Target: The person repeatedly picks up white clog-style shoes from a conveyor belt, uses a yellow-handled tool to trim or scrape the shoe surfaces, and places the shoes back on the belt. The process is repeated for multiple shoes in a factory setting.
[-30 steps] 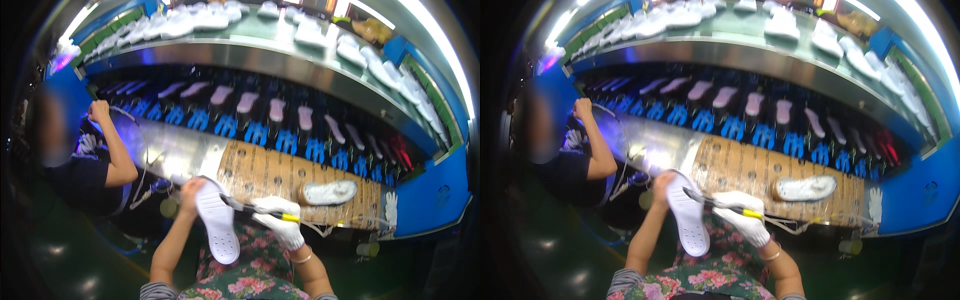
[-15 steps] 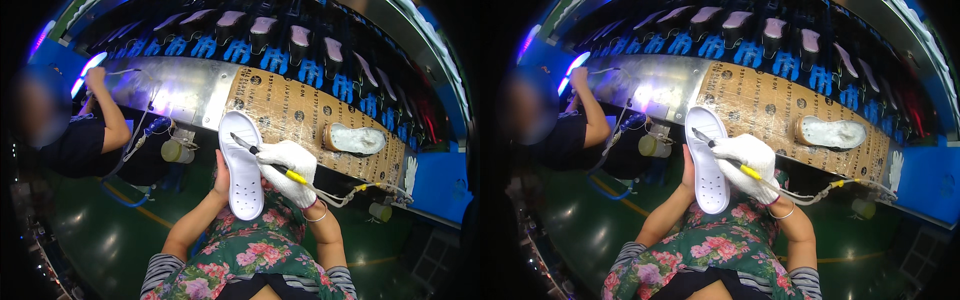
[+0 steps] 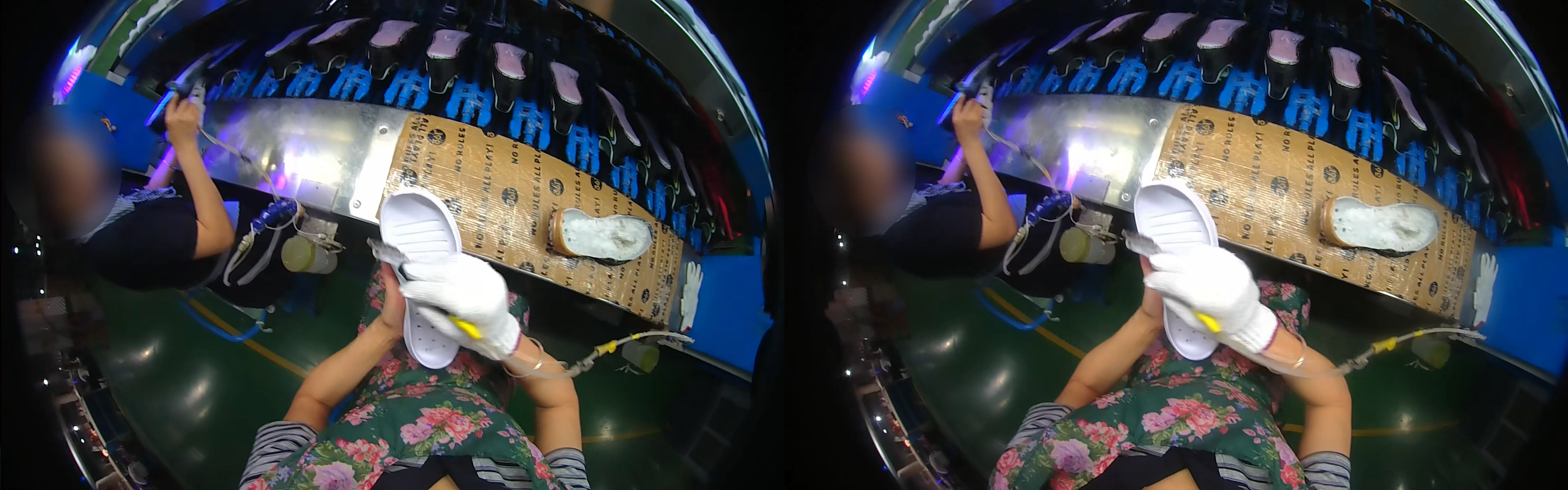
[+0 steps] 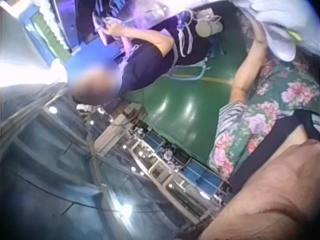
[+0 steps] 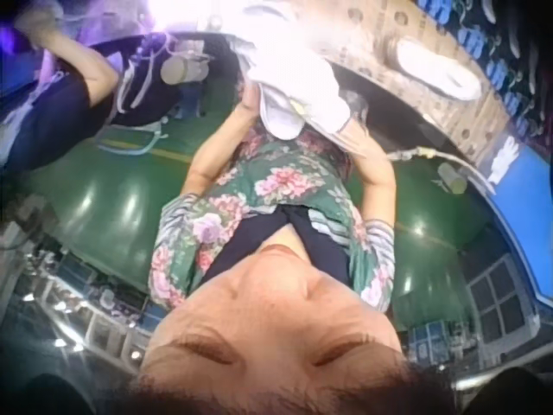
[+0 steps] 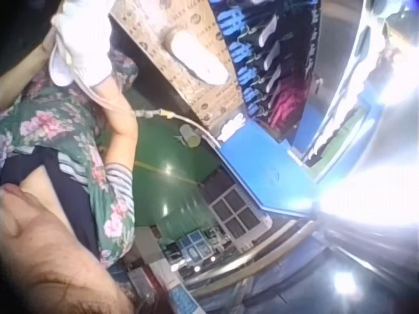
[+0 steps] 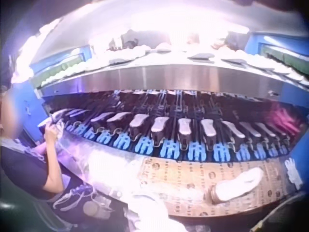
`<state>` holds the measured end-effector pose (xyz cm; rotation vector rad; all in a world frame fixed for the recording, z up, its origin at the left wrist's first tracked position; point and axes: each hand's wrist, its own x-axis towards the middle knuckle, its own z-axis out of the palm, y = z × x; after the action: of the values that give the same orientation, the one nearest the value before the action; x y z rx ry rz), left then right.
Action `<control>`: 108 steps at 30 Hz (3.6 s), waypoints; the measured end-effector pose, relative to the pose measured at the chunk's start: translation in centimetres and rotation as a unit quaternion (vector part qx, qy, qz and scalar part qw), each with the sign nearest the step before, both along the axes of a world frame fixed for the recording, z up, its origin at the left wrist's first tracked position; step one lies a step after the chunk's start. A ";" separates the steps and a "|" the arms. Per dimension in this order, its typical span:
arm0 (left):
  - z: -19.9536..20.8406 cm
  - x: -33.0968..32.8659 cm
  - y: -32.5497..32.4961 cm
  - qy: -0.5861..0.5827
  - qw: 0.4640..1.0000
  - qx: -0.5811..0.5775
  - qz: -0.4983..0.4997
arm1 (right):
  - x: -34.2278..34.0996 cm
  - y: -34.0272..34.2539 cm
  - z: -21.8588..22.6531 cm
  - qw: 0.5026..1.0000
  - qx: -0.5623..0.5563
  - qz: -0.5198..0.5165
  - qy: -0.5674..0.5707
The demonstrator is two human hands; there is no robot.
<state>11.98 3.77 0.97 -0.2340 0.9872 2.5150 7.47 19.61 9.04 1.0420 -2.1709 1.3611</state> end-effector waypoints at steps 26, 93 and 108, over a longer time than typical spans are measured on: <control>-1.9 -3.8 -2.0 0.011 0.992 0.102 0.074 | 0.2 0.5 -2.7 0.999 -0.015 0.019 0.023; -3.5 -17.7 -4.6 0.143 0.984 0.101 -0.018 | 0.7 2.1 -2.9 0.753 -0.355 -0.034 -0.553; -1.0 -0.2 -6.2 -0.125 0.933 0.338 -0.001 | 0.5 0.4 -1.9 0.857 -0.254 -0.066 -0.443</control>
<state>11.74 -2.44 0.00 -0.3227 -0.0022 2.5687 7.98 20.04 7.17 0.0140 -2.1013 2.4827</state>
